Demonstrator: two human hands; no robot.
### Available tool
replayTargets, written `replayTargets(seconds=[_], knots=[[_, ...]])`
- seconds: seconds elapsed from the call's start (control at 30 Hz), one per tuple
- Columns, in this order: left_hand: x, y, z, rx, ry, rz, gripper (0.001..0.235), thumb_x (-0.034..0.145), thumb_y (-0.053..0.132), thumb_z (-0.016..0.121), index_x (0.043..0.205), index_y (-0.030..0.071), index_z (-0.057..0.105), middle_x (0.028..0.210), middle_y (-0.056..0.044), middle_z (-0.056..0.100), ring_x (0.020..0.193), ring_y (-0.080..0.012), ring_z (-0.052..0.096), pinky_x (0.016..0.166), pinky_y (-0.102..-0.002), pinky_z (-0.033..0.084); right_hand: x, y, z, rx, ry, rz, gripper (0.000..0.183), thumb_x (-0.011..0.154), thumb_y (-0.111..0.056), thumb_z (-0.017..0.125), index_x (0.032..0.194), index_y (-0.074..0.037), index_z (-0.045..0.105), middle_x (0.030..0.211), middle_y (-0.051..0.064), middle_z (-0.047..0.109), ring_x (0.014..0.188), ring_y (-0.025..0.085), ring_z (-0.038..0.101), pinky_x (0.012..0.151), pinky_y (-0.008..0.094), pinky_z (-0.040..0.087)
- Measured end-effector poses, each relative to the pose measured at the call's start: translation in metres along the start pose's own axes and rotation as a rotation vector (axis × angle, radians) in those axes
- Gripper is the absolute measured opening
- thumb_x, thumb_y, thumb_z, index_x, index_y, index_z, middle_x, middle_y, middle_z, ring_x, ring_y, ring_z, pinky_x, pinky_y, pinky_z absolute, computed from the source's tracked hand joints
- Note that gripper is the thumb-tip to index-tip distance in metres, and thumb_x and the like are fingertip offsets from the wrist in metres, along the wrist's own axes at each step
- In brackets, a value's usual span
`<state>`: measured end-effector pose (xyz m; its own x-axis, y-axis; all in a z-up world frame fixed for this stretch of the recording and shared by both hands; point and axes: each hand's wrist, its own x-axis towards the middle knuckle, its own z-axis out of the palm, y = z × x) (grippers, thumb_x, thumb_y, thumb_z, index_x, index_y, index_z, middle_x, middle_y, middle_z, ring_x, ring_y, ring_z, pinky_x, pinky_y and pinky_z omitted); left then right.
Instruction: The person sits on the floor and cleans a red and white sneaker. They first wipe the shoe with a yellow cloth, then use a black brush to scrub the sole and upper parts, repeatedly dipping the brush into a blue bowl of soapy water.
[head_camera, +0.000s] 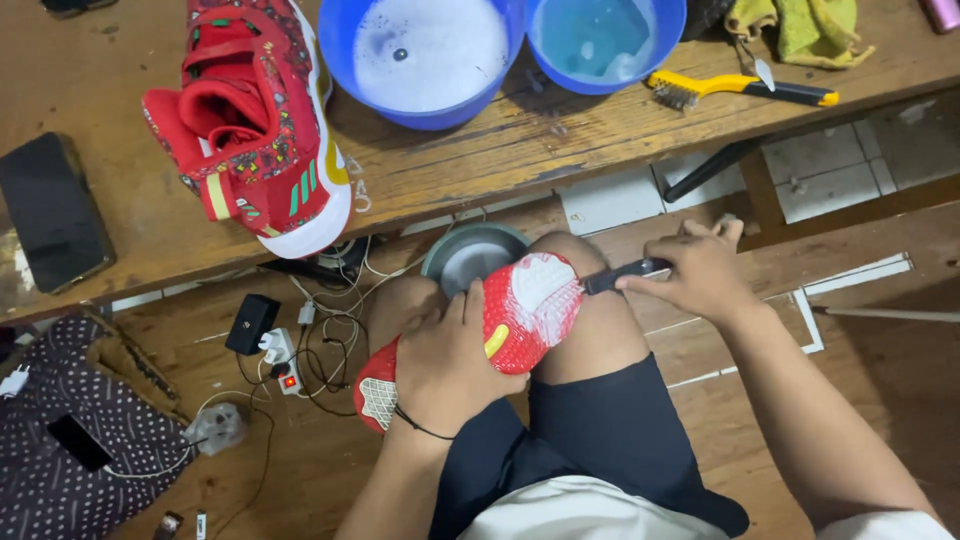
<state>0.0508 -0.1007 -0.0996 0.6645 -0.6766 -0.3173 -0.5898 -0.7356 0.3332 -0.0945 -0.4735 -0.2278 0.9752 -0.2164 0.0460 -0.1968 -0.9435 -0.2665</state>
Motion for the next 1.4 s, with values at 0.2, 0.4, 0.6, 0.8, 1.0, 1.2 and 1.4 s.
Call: replayTargets(seconds=[0.2, 0.4, 0.6, 0.8, 1.0, 1.2, 1.4], knots=[[-0.004, -0.001, 0.015, 0.044, 0.099, 0.015, 0.121, 0.068, 0.074, 0.092, 0.163, 0.008, 0.056, 0.127, -0.013, 0.078, 0.109, -0.0380, 0.082, 0.094, -0.052, 0.064, 0.002, -0.039, -0.015, 0.052, 0.011, -0.135, 0.065, 0.094, -0.092, 0.069, 0.089, -0.029, 0.081, 0.084, 0.000, 0.086, 0.096, 0.028, 0.078, 0.102, 0.055, 0.033], [-0.003, 0.001, 0.003, 0.017, 0.049, 0.007, 0.123, 0.066, 0.068, 0.092, 0.166, 0.009, 0.054, 0.130, -0.014, 0.077, 0.112, -0.0397, 0.081, 0.095, -0.055, 0.064, -0.007, -0.059, 0.009, 0.067, 0.026, -0.257, 0.063, 0.083, -0.101, 0.071, 0.094, -0.039, 0.079, 0.085, -0.009, 0.084, 0.095, 0.020, 0.075, 0.096, 0.054, 0.032], [0.002, 0.000, 0.008, 0.033, 0.091, 0.006, 0.126, 0.063, 0.070, 0.093, 0.166, 0.009, 0.054, 0.131, -0.014, 0.078, 0.113, -0.0396, 0.081, 0.095, -0.055, 0.064, 0.005, -0.087, -0.018, 0.058, 0.071, -0.141, 0.062, 0.082, -0.101, 0.072, 0.086, -0.040, 0.077, 0.080, -0.010, 0.087, 0.100, 0.023, 0.081, 0.103, 0.056, 0.032], [0.004, -0.006, 0.049, 0.128, 0.238, 0.031, 0.150, 0.053, 0.082, 0.107, 0.170, 0.007, 0.051, 0.143, -0.015, 0.076, 0.117, -0.0467, 0.077, 0.096, -0.061, 0.063, 0.024, -0.068, -0.019, -0.046, -0.063, 0.081, 0.088, 0.084, -0.103, 0.046, 0.096, -0.029, 0.093, 0.086, -0.008, 0.084, 0.109, 0.022, 0.068, 0.100, 0.049, 0.029], [-0.005, 0.000, 0.058, 0.212, 0.284, 0.027, 0.156, 0.050, 0.092, 0.106, 0.170, 0.008, 0.054, 0.130, -0.010, 0.078, 0.100, -0.0365, 0.079, 0.096, -0.055, 0.059, 0.036, -0.069, -0.028, -0.013, -0.256, 0.194, 0.092, 0.079, -0.105, 0.044, 0.124, -0.039, 0.091, 0.125, 0.000, 0.089, 0.162, 0.039, 0.060, 0.112, 0.050, 0.027], [-0.015, 0.008, 0.046, 0.213, 0.305, 0.040, 0.120, 0.065, 0.078, 0.084, 0.160, 0.007, 0.064, 0.118, -0.015, 0.079, 0.100, -0.0396, 0.079, 0.091, -0.049, 0.055, 0.016, -0.123, -0.014, -0.014, 0.158, -0.242, 0.074, 0.086, -0.105, 0.064, 0.095, -0.033, 0.079, 0.087, -0.003, 0.085, 0.094, 0.023, 0.067, 0.098, 0.056, 0.031], [-0.018, 0.008, 0.042, 0.195, 0.306, 0.061, 0.117, 0.069, 0.077, 0.084, 0.160, 0.005, 0.065, 0.118, -0.018, 0.079, 0.101, -0.0411, 0.080, 0.090, -0.049, 0.054, 0.016, -0.150, -0.051, -0.069, -0.104, 0.207, 0.076, 0.103, -0.096, 0.055, 0.112, -0.028, 0.089, 0.110, 0.006, 0.092, 0.129, 0.035, 0.076, 0.113, 0.064, 0.035]])
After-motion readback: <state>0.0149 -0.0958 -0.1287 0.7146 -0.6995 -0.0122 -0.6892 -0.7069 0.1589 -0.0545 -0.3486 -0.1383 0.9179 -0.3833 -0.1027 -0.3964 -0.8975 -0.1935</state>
